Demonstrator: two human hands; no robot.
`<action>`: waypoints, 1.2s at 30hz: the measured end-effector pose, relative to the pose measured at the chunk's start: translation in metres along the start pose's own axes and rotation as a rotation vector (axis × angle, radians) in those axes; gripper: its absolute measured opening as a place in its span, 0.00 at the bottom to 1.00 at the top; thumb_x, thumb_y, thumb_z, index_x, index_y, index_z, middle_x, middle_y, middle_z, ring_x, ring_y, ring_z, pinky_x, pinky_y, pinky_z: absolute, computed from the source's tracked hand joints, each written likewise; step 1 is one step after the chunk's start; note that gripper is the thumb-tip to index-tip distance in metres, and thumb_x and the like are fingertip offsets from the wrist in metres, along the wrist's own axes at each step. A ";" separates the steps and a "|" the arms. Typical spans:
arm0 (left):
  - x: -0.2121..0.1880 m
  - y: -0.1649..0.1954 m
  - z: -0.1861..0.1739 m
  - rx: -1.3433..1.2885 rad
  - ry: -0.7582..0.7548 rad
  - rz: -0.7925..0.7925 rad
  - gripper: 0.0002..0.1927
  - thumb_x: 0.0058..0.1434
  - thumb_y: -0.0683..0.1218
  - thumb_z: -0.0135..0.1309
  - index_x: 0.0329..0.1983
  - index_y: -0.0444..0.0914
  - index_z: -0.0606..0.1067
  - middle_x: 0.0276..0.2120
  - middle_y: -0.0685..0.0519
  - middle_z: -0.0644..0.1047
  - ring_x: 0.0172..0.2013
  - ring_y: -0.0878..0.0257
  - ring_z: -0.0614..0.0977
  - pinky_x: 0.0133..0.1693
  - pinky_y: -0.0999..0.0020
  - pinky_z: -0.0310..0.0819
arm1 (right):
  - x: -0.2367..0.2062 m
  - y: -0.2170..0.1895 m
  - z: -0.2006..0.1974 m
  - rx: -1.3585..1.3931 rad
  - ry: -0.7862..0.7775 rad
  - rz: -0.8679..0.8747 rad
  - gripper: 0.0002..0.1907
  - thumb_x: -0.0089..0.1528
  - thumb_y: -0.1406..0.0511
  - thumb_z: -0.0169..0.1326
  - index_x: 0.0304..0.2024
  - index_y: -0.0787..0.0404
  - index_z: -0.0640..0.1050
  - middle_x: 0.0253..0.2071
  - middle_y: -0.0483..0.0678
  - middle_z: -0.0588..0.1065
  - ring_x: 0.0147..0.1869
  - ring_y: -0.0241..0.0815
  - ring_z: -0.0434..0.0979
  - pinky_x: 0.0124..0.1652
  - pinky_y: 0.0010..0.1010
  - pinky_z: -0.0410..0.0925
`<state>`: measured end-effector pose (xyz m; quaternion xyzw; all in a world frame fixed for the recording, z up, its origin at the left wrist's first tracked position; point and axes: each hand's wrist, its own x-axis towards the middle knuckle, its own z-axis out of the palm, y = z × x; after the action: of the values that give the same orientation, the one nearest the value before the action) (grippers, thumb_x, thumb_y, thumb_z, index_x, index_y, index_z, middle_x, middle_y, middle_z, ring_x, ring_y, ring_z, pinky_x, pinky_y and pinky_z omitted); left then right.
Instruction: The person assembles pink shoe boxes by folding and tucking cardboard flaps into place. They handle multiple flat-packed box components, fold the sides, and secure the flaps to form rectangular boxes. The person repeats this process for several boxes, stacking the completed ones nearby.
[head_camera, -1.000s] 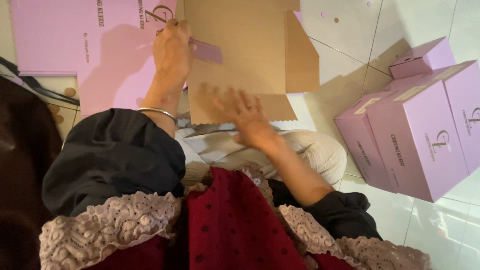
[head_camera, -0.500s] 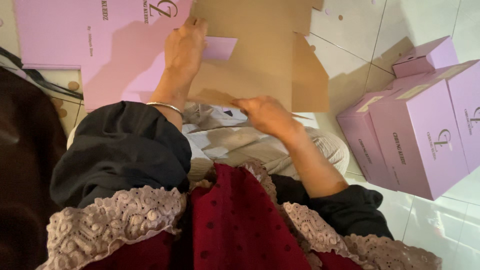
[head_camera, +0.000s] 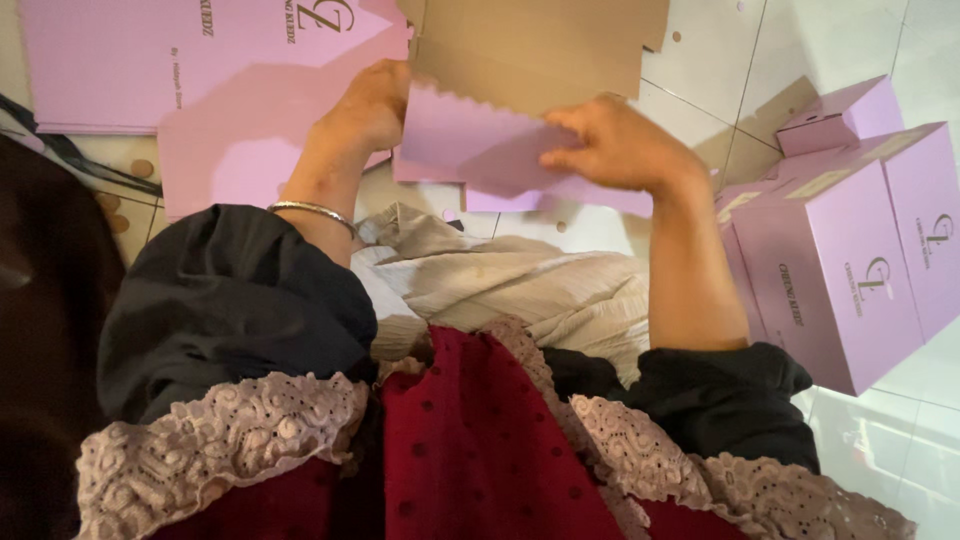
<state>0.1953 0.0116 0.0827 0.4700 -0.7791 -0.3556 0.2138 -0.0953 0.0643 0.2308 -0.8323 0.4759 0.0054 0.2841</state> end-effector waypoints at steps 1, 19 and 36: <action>-0.002 0.001 0.003 -0.048 0.039 -0.003 0.23 0.59 0.36 0.52 0.58 0.41 0.76 0.55 0.41 0.78 0.58 0.44 0.76 0.55 0.55 0.71 | 0.000 0.003 -0.003 0.074 -0.059 0.125 0.21 0.60 0.60 0.60 0.53 0.63 0.79 0.41 0.55 0.82 0.41 0.47 0.82 0.42 0.36 0.72; -0.008 0.036 -0.027 0.028 0.106 0.240 0.24 0.51 0.44 0.63 0.53 0.39 0.76 0.52 0.45 0.77 0.56 0.42 0.71 0.60 0.50 0.65 | -0.019 0.022 -0.009 0.485 0.140 0.011 0.18 0.62 0.64 0.63 0.53 0.65 0.80 0.45 0.44 0.82 0.46 0.30 0.79 0.46 0.25 0.73; -0.020 0.013 -0.023 0.112 -0.112 -0.280 0.36 0.53 0.67 0.67 0.52 0.36 0.79 0.40 0.36 0.81 0.41 0.41 0.81 0.45 0.49 0.74 | -0.083 0.060 0.006 0.553 0.351 0.272 0.64 0.45 0.64 0.72 0.77 0.51 0.50 0.72 0.55 0.66 0.78 0.49 0.60 0.73 0.41 0.51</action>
<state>0.2122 0.0256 0.1074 0.5649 -0.7351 -0.3634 0.0919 -0.1869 0.1090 0.2208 -0.6412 0.6074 -0.2291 0.4093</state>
